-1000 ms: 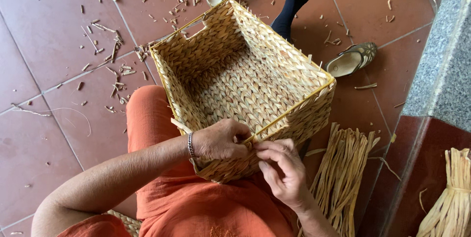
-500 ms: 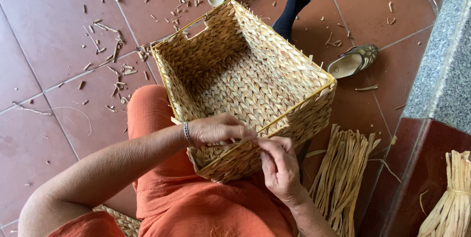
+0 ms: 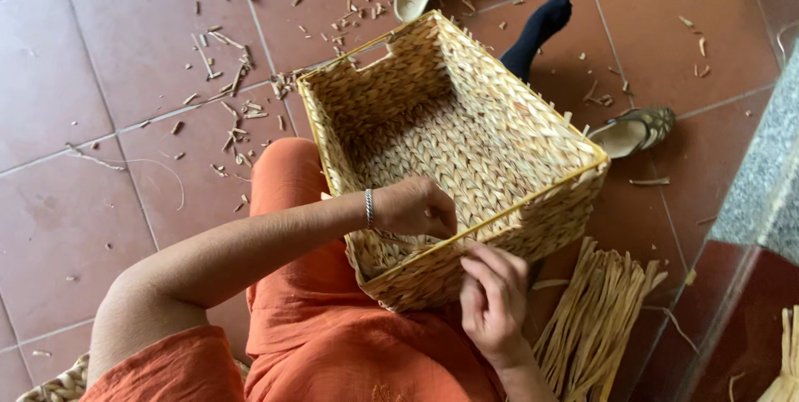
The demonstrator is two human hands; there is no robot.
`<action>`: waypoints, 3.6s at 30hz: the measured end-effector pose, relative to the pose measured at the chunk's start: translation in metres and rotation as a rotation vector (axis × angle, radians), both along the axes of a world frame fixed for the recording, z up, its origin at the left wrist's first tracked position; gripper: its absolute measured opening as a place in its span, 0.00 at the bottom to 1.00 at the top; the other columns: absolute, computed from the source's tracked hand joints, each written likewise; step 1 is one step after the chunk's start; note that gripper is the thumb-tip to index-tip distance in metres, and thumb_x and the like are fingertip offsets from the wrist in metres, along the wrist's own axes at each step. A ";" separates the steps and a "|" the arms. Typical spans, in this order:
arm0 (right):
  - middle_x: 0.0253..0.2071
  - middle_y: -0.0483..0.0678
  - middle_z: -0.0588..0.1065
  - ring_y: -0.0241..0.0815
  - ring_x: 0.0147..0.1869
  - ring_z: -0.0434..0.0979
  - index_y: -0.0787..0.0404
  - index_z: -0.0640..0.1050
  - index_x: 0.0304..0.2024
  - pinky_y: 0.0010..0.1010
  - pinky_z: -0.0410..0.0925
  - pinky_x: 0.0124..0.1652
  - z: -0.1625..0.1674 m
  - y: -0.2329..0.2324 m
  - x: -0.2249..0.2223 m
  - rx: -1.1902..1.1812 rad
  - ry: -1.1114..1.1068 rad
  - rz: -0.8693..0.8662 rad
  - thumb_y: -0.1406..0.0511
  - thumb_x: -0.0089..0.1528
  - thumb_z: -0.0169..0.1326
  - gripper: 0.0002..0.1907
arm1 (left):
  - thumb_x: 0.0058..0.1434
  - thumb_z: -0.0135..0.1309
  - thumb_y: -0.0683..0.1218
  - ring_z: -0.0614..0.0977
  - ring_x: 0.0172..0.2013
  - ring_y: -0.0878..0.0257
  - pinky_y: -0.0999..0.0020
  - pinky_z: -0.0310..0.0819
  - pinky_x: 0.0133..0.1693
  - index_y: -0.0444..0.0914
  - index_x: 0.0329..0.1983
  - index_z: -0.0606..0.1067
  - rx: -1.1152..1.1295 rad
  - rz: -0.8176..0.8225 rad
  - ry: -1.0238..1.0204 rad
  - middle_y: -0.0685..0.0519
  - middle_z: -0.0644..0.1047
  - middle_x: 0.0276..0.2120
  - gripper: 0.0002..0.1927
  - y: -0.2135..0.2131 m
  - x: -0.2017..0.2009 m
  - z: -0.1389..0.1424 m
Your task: The person sits on the floor with a square woven water-hyacinth basket on their lap and weaves thin plant strips around the rim, tucking and tightening each strip by hand. They rotate the basket to reach new sections, pull strips from a bundle beside them, and at one point pick up scissors from the floor.
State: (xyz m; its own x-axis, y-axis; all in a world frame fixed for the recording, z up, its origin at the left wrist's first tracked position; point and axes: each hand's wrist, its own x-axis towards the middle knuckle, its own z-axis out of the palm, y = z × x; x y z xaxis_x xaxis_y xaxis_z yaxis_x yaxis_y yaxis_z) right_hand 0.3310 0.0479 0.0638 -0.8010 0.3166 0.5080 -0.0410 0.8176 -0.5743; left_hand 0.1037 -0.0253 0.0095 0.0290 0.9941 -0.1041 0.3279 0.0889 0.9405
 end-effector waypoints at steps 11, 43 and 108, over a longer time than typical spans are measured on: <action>0.51 0.50 0.69 0.49 0.54 0.71 0.56 0.78 0.55 0.37 0.72 0.51 -0.030 -0.010 0.019 0.144 -0.109 -0.084 0.78 0.56 0.59 0.25 | 0.58 0.64 0.44 0.83 0.37 0.61 0.64 0.79 0.38 0.42 0.37 0.83 0.230 -0.171 0.153 0.54 0.79 0.32 0.05 0.001 0.005 0.021; 0.51 0.50 0.69 0.50 0.54 0.72 0.59 0.78 0.53 0.40 0.72 0.50 -0.002 -0.022 0.007 0.200 -0.175 -0.082 0.76 0.57 0.61 0.21 | 0.60 0.65 0.45 0.86 0.35 0.65 0.71 0.85 0.39 0.34 0.43 0.82 -0.359 -0.044 -0.289 0.50 0.85 0.35 0.11 -0.007 -0.002 0.002; 0.49 0.49 0.71 0.45 0.48 0.74 0.56 0.78 0.57 0.40 0.71 0.47 -0.024 -0.031 0.012 0.210 -0.191 0.020 0.68 0.63 0.60 0.19 | 0.53 0.63 0.47 0.84 0.26 0.60 0.65 0.83 0.33 0.35 0.34 0.78 -0.218 0.013 0.175 0.50 0.81 0.24 0.11 -0.046 0.019 0.058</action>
State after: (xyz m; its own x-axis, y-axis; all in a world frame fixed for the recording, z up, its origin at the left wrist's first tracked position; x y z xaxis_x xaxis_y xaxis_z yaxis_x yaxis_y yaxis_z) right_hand 0.3432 0.0171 0.0398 -0.8938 0.2034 0.3998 0.0341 0.9195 -0.3915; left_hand 0.1225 -0.0717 0.0676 -0.0210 0.9479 -0.3180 0.4808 0.2885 0.8280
